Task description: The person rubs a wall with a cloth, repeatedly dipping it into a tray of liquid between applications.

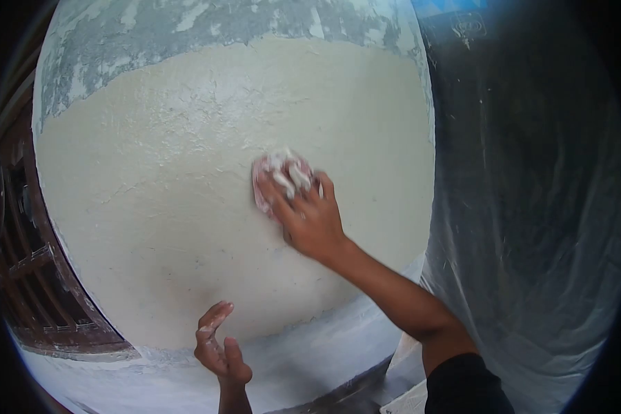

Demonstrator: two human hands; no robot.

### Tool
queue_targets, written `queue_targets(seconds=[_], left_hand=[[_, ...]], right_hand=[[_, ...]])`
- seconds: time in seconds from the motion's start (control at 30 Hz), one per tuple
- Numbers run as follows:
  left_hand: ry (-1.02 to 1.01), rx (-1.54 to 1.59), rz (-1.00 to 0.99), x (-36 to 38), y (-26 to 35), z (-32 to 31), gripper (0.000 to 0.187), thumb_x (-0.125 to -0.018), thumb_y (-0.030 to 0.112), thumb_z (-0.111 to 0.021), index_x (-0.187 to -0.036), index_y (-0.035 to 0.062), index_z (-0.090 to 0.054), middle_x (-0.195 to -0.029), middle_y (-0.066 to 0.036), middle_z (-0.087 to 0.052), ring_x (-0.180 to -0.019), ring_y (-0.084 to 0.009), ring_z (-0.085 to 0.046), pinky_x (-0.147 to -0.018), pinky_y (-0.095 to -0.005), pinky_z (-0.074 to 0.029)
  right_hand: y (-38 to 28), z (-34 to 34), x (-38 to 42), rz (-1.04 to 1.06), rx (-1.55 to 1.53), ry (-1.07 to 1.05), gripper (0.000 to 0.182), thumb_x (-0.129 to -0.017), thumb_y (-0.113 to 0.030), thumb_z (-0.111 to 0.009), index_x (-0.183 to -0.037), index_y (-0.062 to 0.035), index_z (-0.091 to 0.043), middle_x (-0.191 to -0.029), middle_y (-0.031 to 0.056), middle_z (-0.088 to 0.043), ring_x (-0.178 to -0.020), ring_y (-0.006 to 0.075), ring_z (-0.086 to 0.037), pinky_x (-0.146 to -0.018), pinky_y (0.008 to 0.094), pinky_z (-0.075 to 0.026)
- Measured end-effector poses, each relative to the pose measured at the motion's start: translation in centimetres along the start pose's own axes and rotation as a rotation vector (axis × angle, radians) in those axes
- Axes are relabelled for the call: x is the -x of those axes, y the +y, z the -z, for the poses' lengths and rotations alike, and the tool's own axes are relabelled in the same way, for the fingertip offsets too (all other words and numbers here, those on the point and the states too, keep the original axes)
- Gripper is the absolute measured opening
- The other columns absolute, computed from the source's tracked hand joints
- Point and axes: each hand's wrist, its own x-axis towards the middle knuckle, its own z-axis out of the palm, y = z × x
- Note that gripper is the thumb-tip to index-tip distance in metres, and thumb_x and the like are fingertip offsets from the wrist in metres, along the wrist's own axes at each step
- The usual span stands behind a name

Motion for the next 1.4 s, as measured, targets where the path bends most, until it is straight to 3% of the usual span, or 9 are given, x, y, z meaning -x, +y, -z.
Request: queue_targets(seconds=[0.17,0.23,0.4,0.53,0.77,0.97,1.1,1.23,1.4], left_hand=[[0.037,0.014,0.023,-0.1,-1.0,-0.6,0.028,-0.095,0.012,-0.048,-0.117,-0.004,-0.049,-0.11,-0.027,-0.069,-0.108,-0.0416,-0.067,-0.095,-0.0485,-0.054],[0.091,0.166,0.084,-0.1,-0.6,-1.2,0.027,-0.09,0.009,-0.047,-0.113,-0.0034,-0.054,-0.111,-0.026,-0.068,-0.117,-0.0386,-0.062,-0.102,-0.0512,-0.047],[0.036,0.014,-0.004,0.3,-0.7,0.0,0.029,-0.093,0.011,-0.047,-0.118,-0.0046,-0.049,-0.109,-0.026,-0.07,-0.109,-0.0416,-0.066,-0.094,-0.0483,-0.054],[0.056,0.025,0.073,0.2,-1.1,-0.7,0.03,-0.092,0.01,-0.047,-0.117,-0.0048,-0.051,-0.108,-0.025,-0.07,-0.109,-0.041,-0.066,-0.094,-0.049,-0.054],[0.093,0.117,0.026,0.5,-0.3,-1.7,0.028,-0.093,0.011,-0.047,-0.114,-0.0045,-0.056,-0.107,-0.024,-0.071,-0.108,-0.0393,-0.067,-0.096,-0.0475,-0.052],[0.031,0.081,0.084,0.5,-0.5,-2.0,0.028,-0.095,0.014,-0.049,-0.116,-0.005,-0.055,-0.105,-0.024,-0.072,-0.107,-0.0401,-0.068,-0.095,-0.0466,-0.053],[0.009,0.101,0.04,1.1,-0.1,-1.1,0.027,-0.095,0.013,-0.049,-0.115,-0.0047,-0.054,-0.104,-0.024,-0.072,-0.105,-0.0398,-0.068,-0.094,-0.0467,-0.053],[0.066,0.141,0.113,0.9,-0.6,-1.5,0.025,-0.094,0.012,-0.049,-0.114,-0.0041,-0.052,-0.103,-0.024,-0.072,-0.104,-0.0395,-0.069,-0.092,-0.0472,-0.054],[0.038,0.169,0.076,1.0,0.1,-2.2,0.026,-0.093,0.011,-0.049,-0.114,-0.004,-0.053,-0.103,-0.024,-0.072,-0.102,-0.0392,-0.069,-0.092,-0.0472,-0.054]], right_hand=[[2.1,-0.3,-5.2,-0.042,0.023,0.117,0.067,-0.08,-0.002,-0.064,-0.146,-0.0099,-0.054,-0.129,0.0129,-0.068,-0.125,0.0298,-0.058,-0.105,0.0527,-0.032],[2.8,-1.4,-6.4,-0.087,0.073,0.014,0.067,-0.081,-0.002,-0.064,-0.146,-0.0096,-0.054,-0.129,0.0127,-0.068,-0.127,0.0295,-0.056,-0.107,0.0541,-0.031],[-0.9,-0.6,1.3,-0.008,-0.028,-0.027,0.063,-0.081,-0.005,-0.066,-0.143,-0.0132,-0.058,-0.133,0.0064,-0.066,-0.125,0.029,-0.058,-0.107,0.0529,-0.032],[2.1,-0.2,-4.1,-0.059,0.048,0.145,0.064,-0.081,-0.001,-0.063,-0.144,-0.01,-0.056,-0.135,0.0087,-0.065,-0.12,0.0301,-0.06,-0.108,0.0523,-0.031],[-0.1,-0.4,1.7,-0.015,-0.014,-0.022,0.067,-0.079,-0.003,-0.067,-0.144,-0.0084,-0.055,-0.132,0.0103,-0.067,-0.125,0.0289,-0.058,-0.108,0.0527,-0.03],[2.7,-1.1,-5.5,-0.139,0.096,0.065,0.067,-0.078,-0.001,-0.067,-0.144,-0.0094,-0.056,-0.13,0.0105,-0.068,-0.125,0.0284,-0.059,-0.107,0.0523,-0.031],[-0.8,-1.0,0.0,-0.014,0.004,0.003,0.064,-0.079,-0.001,-0.066,-0.141,-0.0093,-0.059,-0.132,0.0099,-0.067,-0.127,0.0282,-0.058,-0.108,0.0527,-0.031],[0.3,0.0,-4.6,-0.074,0.028,0.189,0.066,-0.079,0.001,-0.064,-0.144,-0.0087,-0.056,-0.136,0.0103,-0.065,-0.129,0.0286,-0.057,-0.108,0.0534,-0.03],[-0.3,-2.6,-3.5,-0.124,0.03,0.072,0.066,-0.079,0.002,-0.063,-0.145,-0.0078,-0.055,-0.132,0.0123,-0.066,-0.13,0.028,-0.055,-0.107,0.0563,-0.032]])
